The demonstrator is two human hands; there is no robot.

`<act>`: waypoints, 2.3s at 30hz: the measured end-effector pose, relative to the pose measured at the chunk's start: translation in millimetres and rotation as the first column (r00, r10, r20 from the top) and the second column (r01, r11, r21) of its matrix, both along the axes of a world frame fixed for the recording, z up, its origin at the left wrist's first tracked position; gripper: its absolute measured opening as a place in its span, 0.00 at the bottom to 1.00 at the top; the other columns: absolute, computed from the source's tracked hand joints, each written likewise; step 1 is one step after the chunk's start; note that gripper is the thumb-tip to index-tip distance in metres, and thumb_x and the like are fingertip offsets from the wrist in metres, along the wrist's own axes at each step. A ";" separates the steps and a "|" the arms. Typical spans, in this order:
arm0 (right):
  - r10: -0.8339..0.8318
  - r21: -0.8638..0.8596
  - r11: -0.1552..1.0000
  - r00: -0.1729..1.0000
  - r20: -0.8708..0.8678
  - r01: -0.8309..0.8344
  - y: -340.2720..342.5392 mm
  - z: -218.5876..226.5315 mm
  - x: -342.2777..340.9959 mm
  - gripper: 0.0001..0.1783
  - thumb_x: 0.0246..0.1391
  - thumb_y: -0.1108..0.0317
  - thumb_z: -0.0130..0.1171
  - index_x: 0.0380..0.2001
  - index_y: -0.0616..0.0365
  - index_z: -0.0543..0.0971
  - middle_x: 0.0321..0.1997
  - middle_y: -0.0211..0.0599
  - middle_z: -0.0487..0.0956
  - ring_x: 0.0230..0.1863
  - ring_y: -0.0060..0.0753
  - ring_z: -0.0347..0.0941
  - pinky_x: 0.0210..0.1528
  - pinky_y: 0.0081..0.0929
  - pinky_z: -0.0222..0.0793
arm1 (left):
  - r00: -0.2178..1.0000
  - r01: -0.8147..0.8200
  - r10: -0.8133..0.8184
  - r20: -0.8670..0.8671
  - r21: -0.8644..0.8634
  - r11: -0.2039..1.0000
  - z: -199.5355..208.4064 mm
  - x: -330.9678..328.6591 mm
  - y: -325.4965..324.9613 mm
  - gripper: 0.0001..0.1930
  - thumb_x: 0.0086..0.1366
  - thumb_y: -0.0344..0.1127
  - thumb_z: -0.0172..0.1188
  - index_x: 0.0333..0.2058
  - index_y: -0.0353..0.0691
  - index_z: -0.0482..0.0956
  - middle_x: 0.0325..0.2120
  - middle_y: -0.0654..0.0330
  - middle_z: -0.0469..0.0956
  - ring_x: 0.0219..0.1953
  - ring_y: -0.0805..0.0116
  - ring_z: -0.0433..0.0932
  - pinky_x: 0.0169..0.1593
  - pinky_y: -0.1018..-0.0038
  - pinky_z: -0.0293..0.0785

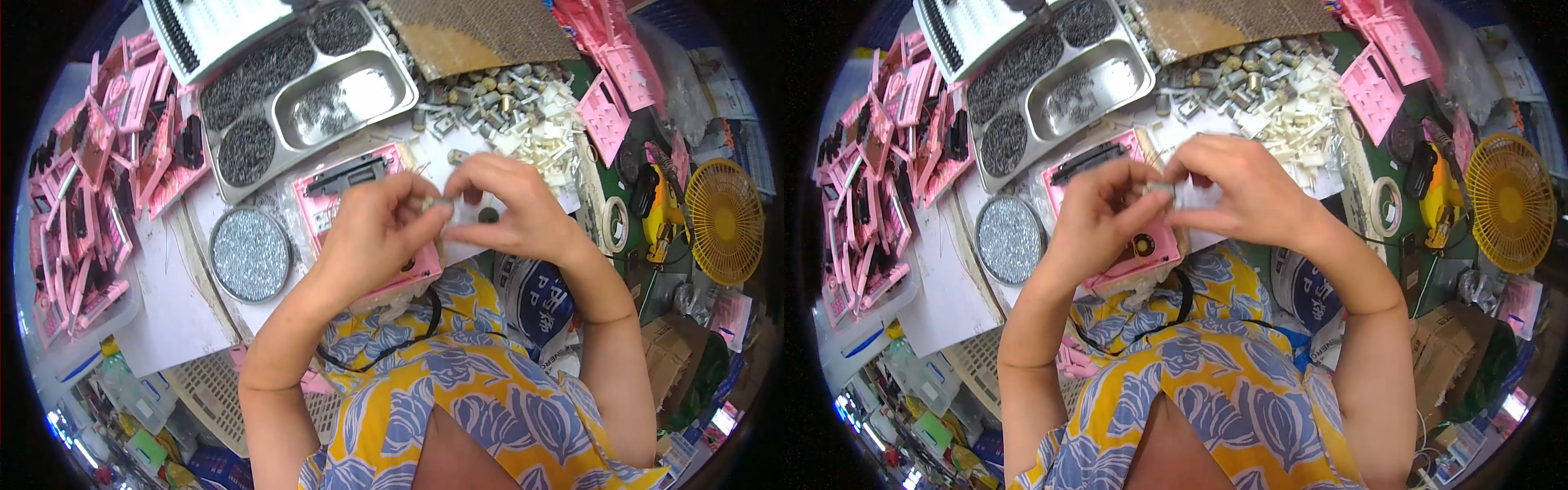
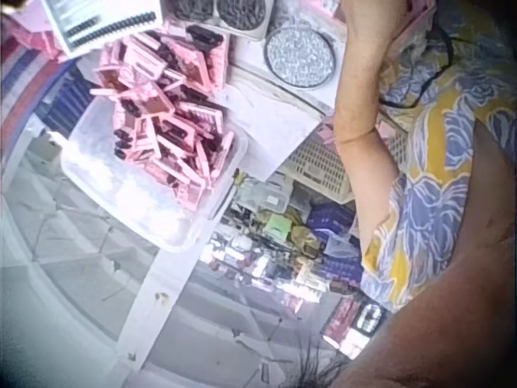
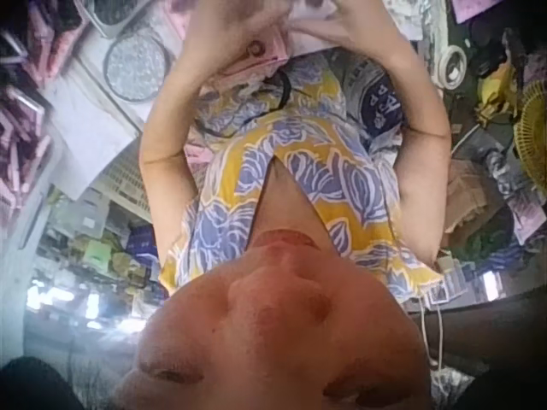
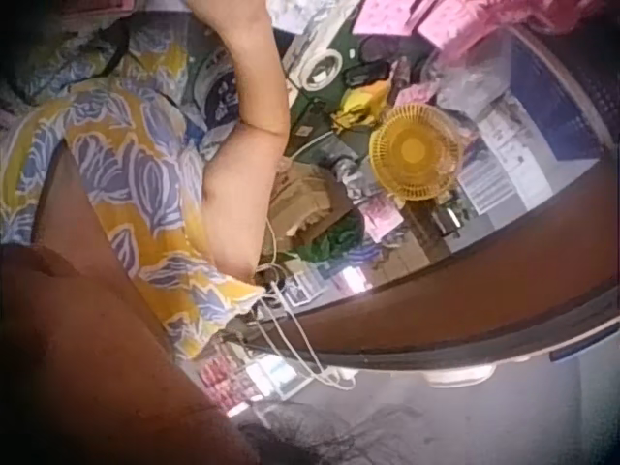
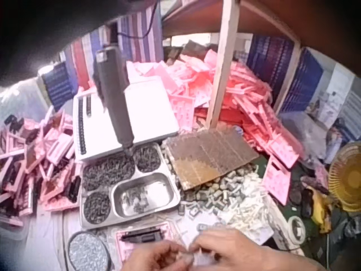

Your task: Assembling a pink electronic toy by soldering internal components and screwing the casing together.

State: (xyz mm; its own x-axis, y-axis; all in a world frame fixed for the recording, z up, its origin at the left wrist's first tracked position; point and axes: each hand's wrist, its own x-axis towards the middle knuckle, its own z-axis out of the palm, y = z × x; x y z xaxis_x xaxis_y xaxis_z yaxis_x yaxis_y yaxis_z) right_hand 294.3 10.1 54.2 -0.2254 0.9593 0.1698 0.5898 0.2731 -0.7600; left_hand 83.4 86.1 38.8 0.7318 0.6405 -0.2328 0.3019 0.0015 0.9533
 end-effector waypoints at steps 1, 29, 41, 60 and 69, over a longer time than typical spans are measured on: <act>0.012 -0.158 0.987 0.993 -0.118 -0.031 -6.7 7.0 5.5 0.14 0.47 0.68 0.75 0.35 0.59 0.81 0.32 0.35 0.81 0.33 0.29 0.79 0.34 0.25 0.73 | 0.998 0.054 -0.050 0.041 -0.116 0.992 1.1 -0.9 -0.8 0.09 0.66 0.29 0.68 0.42 0.34 0.82 0.27 0.74 0.77 0.27 0.88 0.70 0.29 0.86 0.65; -0.491 -0.435 0.866 0.579 -0.651 0.247 -80.7 -32.0 58.6 0.25 0.56 0.78 0.66 0.57 0.61 0.75 0.32 0.25 0.75 0.30 0.12 0.70 0.33 0.11 0.64 | 0.976 0.108 0.151 -0.155 0.954 0.281 -22.6 183.7 140.2 0.09 0.63 0.39 0.61 0.36 0.41 0.84 0.29 0.47 0.84 0.34 0.46 0.84 0.39 0.55 0.80; -0.458 -0.395 0.846 0.868 -0.192 0.359 -84.7 -45.4 37.5 0.19 0.56 0.77 0.63 0.52 0.58 0.80 0.27 0.22 0.75 0.27 0.11 0.67 0.31 0.15 0.65 | 0.987 0.020 0.151 -0.053 0.976 0.215 -35.2 182.8 146.6 0.08 0.66 0.34 0.55 0.33 0.35 0.78 0.25 0.42 0.81 0.32 0.43 0.83 0.36 0.52 0.78; -0.463 -0.493 0.834 0.798 -0.386 0.246 -64.3 -24.4 13.6 0.23 0.52 0.79 0.62 0.54 0.60 0.78 0.25 0.20 0.72 0.28 0.09 0.67 0.30 0.12 0.63 | 0.947 -0.106 0.113 0.301 -0.040 0.994 -5.7 -29.8 -50.7 0.07 0.64 0.20 0.64 0.41 0.31 0.82 0.35 0.60 0.82 0.36 0.77 0.81 0.39 0.80 0.79; -0.412 -0.537 0.830 0.487 -0.770 -0.148 -57.6 -27.4 -50.0 0.27 0.56 0.77 0.66 0.59 0.63 0.73 0.33 0.24 0.75 0.32 0.13 0.71 0.35 0.12 0.67 | 0.896 -0.286 0.337 0.290 -0.206 0.936 -19.8 -43.3 -83.1 0.20 0.63 0.18 0.64 0.53 0.32 0.73 0.38 0.58 0.80 0.41 0.75 0.82 0.44 0.79 0.81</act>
